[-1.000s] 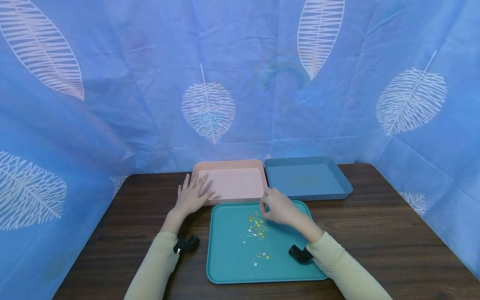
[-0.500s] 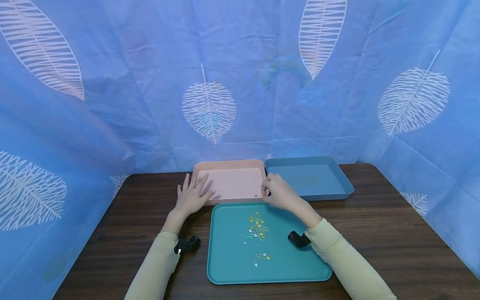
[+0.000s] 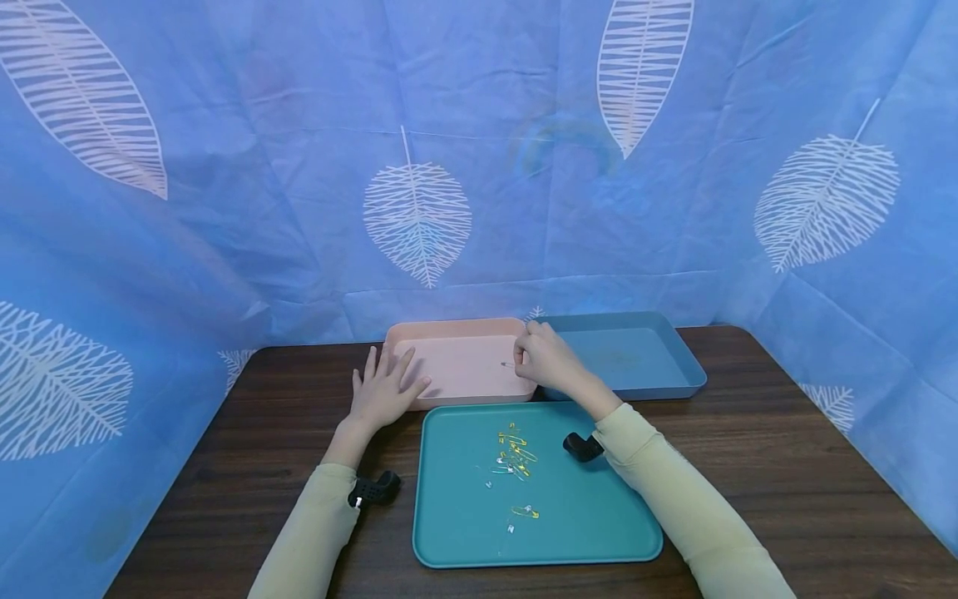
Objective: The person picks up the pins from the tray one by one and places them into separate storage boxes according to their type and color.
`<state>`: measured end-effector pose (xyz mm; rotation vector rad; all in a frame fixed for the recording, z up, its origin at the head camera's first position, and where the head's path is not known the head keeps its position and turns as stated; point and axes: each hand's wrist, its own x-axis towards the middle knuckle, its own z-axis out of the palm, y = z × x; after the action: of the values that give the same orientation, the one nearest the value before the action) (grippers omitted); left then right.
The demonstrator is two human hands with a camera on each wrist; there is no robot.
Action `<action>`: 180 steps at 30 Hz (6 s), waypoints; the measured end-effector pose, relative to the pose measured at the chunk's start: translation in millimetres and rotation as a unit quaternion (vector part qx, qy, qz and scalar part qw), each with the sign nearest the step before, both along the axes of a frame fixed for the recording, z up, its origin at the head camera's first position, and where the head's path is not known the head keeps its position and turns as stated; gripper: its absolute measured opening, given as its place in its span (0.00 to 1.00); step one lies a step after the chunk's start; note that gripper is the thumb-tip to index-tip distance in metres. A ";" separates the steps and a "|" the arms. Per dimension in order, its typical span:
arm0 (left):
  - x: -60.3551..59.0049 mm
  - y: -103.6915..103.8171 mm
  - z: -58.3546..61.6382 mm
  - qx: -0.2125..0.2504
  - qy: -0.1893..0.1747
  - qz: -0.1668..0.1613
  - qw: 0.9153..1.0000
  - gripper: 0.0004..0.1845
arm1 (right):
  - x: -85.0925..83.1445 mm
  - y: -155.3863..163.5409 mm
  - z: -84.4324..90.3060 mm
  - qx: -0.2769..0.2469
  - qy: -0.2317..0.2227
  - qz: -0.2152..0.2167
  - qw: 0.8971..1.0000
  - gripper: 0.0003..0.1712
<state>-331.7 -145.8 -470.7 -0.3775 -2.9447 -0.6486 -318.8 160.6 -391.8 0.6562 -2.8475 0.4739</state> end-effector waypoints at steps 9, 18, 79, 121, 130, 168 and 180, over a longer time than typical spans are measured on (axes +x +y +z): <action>2.2 0.8 1.9 0.004 -0.010 0.000 1.000 0.41 | -22.8 -6.7 0.9 0.015 -0.011 -0.023 1.000 0.10; 1.6 1.2 3.5 0.002 -0.011 0.000 1.000 0.41 | -43.5 -13.1 -3.5 0.011 -0.010 -0.038 0.999 0.10; 0.3 1.3 1.0 -0.003 -0.006 0.002 1.000 0.40 | 4.0 -8.1 -0.4 -0.086 0.037 0.017 0.995 0.08; 2.2 0.4 2.8 0.009 -0.013 0.005 1.000 0.41 | 65.4 -44.5 -39.4 0.098 -0.091 0.322 0.937 0.12; 3.2 0.5 0.0 0.009 -0.006 0.006 1.000 0.40 | 65.8 -46.1 -41.4 0.109 -0.077 0.324 0.937 0.08; -0.5 0.7 1.3 0.004 -0.006 0.005 1.000 0.41 | 45.3 -37.9 -14.2 0.059 0.024 0.267 0.962 0.12; 0.7 0.7 2.2 0.005 -0.010 0.001 1.000 0.40 | 19.4 -27.3 -6.3 -0.019 0.036 0.218 0.975 0.10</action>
<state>-331.1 -145.2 -468.5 -0.3682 -2.9591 -0.6698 -299.4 133.3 -398.1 1.2714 -2.6111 0.5514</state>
